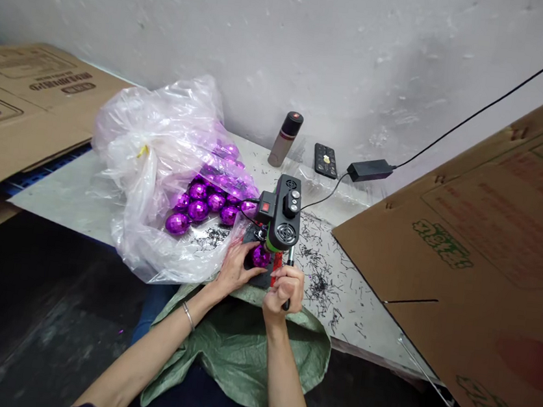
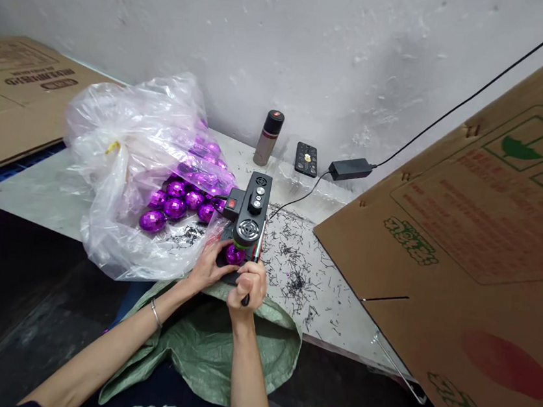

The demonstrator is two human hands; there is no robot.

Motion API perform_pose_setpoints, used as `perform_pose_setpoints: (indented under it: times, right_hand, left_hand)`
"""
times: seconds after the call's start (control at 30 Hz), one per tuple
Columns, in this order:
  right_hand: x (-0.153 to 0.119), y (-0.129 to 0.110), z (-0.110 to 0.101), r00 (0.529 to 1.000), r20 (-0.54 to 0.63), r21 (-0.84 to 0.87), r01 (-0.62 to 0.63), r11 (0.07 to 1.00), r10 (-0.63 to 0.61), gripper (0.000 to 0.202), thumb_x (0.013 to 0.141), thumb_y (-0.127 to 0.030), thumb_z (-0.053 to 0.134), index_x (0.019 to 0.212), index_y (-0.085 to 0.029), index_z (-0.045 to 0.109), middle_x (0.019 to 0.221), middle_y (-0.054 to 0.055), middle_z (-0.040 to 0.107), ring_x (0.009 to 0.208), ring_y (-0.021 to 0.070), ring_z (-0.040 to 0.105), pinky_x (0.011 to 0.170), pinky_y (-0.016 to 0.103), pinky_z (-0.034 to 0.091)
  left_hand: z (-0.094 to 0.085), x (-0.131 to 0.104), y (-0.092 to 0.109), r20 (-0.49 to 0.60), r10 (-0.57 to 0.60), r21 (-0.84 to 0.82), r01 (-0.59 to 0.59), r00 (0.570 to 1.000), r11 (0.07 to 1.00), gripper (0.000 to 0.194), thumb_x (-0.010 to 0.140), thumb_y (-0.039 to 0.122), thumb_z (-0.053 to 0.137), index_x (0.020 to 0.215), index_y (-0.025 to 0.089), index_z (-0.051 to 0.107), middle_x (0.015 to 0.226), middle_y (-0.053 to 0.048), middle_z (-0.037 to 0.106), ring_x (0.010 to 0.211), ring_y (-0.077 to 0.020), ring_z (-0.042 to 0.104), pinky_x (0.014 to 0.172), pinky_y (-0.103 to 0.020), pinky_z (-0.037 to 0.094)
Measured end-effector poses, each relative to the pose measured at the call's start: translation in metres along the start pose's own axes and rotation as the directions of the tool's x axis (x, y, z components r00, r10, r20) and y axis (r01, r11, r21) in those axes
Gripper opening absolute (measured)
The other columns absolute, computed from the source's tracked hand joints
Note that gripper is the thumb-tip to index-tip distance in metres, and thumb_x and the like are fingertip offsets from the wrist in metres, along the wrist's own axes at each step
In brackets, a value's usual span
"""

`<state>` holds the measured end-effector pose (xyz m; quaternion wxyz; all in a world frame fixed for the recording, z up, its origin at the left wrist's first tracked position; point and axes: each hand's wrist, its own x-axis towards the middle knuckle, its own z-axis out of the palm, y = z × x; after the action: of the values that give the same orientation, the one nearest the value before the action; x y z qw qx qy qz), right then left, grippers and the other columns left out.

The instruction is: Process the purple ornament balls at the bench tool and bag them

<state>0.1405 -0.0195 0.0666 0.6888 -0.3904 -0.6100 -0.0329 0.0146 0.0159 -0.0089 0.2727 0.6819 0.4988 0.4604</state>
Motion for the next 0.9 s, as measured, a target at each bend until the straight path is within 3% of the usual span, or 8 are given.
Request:
perform_pose_setpoints:
  times: [0.27, 0.5, 0.57, 0.67, 0.77, 0.9]
  right_hand:
    - [-0.005, 0.006, 0.003, 1.0, -0.008, 0.07, 0.004, 0.998, -0.003, 0.034, 0.105, -0.022, 0.036, 0.073, -0.024, 0.046, 0.076, -0.002, 0.054, 0.065, 0.0135, 0.058, 0.064, 0.032, 0.051]
    - [-0.002, 0.003, -0.005, 0.996, 0.071, 0.059, 0.05, 0.997, -0.054, 0.034, 0.104, -0.022, 0.041, 0.071, -0.022, 0.05, 0.076, -0.001, 0.058, 0.067, 0.0127, 0.06, 0.065, 0.03, 0.051]
    - [0.014, -0.009, -0.008, 0.997, 0.073, 0.049, -0.011, 0.999, 0.008, 0.034, 0.104, -0.019, 0.041, 0.072, -0.022, 0.05, 0.075, -0.001, 0.058, 0.067, 0.0123, 0.059, 0.062, 0.028, 0.047]
    - [0.045, -0.031, -0.011, 0.973, 0.081, 0.04, -0.218, 0.975, 0.214, 0.036, 0.105, -0.019, 0.044, 0.07, -0.022, 0.05, 0.069, -0.002, 0.054, 0.066, 0.012, 0.057, 0.063, 0.027, 0.045]
    - [0.065, -0.043, -0.012, 0.955, 0.13, 0.023, -0.27, 0.962, 0.265, 0.04, 0.105, -0.023, 0.047, 0.065, -0.022, 0.048, 0.065, -0.003, 0.052, 0.067, 0.0132, 0.057, 0.064, 0.029, 0.044]
    - [0.056, -0.038, -0.013, 0.977, 0.11, -0.006, -0.185, 0.983, 0.185, 0.038, 0.104, -0.022, 0.046, 0.067, -0.023, 0.05, 0.064, -0.002, 0.052, 0.069, 0.015, 0.059, 0.066, 0.031, 0.045]
  left_hand:
    - [0.003, 0.0, -0.003, -0.013, 0.027, -0.02, -0.027, 1.0, 0.999, 0.061, 0.083, 0.043, 0.084, 0.135, 0.019, 0.062, 0.126, -0.014, 0.074, 0.12, -0.0341, 0.071, 0.106, -0.053, 0.053]
    - [0.004, 0.002, -0.004, -0.017, 0.017, -0.003, -0.017, 1.0, 1.0, 0.063, 0.081, 0.047, 0.086, 0.133, 0.02, 0.063, 0.126, -0.015, 0.074, 0.12, -0.0353, 0.07, 0.108, -0.055, 0.052]
    - [0.004, 0.004, -0.004, -0.011, 0.029, 0.011, -0.029, 1.0, 1.0, 0.064, 0.081, 0.046, 0.086, 0.134, 0.02, 0.062, 0.127, -0.015, 0.073, 0.121, -0.0357, 0.07, 0.108, -0.056, 0.052]
    - [0.004, 0.001, -0.004, -0.031, 0.084, 0.041, -0.083, 0.996, 0.996, 0.065, 0.084, 0.043, 0.084, 0.137, 0.018, 0.059, 0.129, -0.017, 0.072, 0.123, -0.0356, 0.069, 0.107, -0.055, 0.054]
    - [0.002, -0.018, 0.001, -0.046, 0.204, 0.112, -0.198, 0.978, 0.974, 0.057, 0.092, 0.035, 0.073, 0.143, 0.017, 0.052, 0.134, -0.017, 0.07, 0.127, -0.0336, 0.068, 0.109, -0.055, 0.054]
    - [-0.007, -0.065, 0.015, 0.062, 0.368, 0.256, -0.372, 0.928, 0.892, 0.055, 0.097, 0.025, 0.06, 0.149, 0.017, 0.045, 0.144, -0.02, 0.063, 0.137, -0.0319, 0.062, 0.116, -0.057, 0.049]
